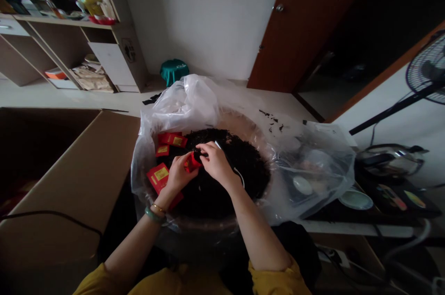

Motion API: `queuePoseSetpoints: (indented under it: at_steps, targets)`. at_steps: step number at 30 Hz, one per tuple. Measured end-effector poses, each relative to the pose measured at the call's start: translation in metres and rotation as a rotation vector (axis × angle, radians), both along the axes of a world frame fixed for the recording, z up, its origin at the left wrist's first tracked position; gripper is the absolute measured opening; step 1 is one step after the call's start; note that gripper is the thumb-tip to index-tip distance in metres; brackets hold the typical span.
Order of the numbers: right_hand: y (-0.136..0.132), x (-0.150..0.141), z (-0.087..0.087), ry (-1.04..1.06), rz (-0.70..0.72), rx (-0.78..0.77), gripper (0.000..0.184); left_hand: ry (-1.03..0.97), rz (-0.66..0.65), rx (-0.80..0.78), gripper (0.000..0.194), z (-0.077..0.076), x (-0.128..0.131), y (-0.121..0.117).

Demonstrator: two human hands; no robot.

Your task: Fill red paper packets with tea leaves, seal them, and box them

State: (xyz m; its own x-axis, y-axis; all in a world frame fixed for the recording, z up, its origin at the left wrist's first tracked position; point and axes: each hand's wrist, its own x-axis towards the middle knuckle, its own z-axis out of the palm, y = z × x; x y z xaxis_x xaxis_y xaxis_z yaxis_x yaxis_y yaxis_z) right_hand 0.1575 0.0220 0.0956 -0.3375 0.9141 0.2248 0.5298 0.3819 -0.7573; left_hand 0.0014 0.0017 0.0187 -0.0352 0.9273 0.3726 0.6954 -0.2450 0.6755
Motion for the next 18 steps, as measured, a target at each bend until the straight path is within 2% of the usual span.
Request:
queuePoseSetpoints:
  at_steps: [6,10,13,16,18]
  targets:
    - [-0.010,0.001,0.001,-0.219,0.049,0.108,0.030,-0.044,0.048,0.001,0.060,0.000,0.004,-0.003]
    - [-0.014,-0.004,-0.006,-0.382,0.066,0.075,0.026,-0.037,0.024,-0.017,0.062,-0.001,0.004,-0.004]
    - [-0.013,-0.006,-0.011,-0.493,0.049,0.082,0.013,-0.013,-0.021,-0.022,0.053,0.000,-0.002,-0.003]
    - [-0.010,-0.004,-0.012,-0.526,0.058,0.105,0.024,-0.054,-0.091,-0.043,0.042,0.001,-0.010,0.001]
    - [-0.010,-0.001,-0.011,-0.532,0.078,0.086,0.025,-0.171,-0.171,-0.127,0.035,0.002,-0.015,0.004]
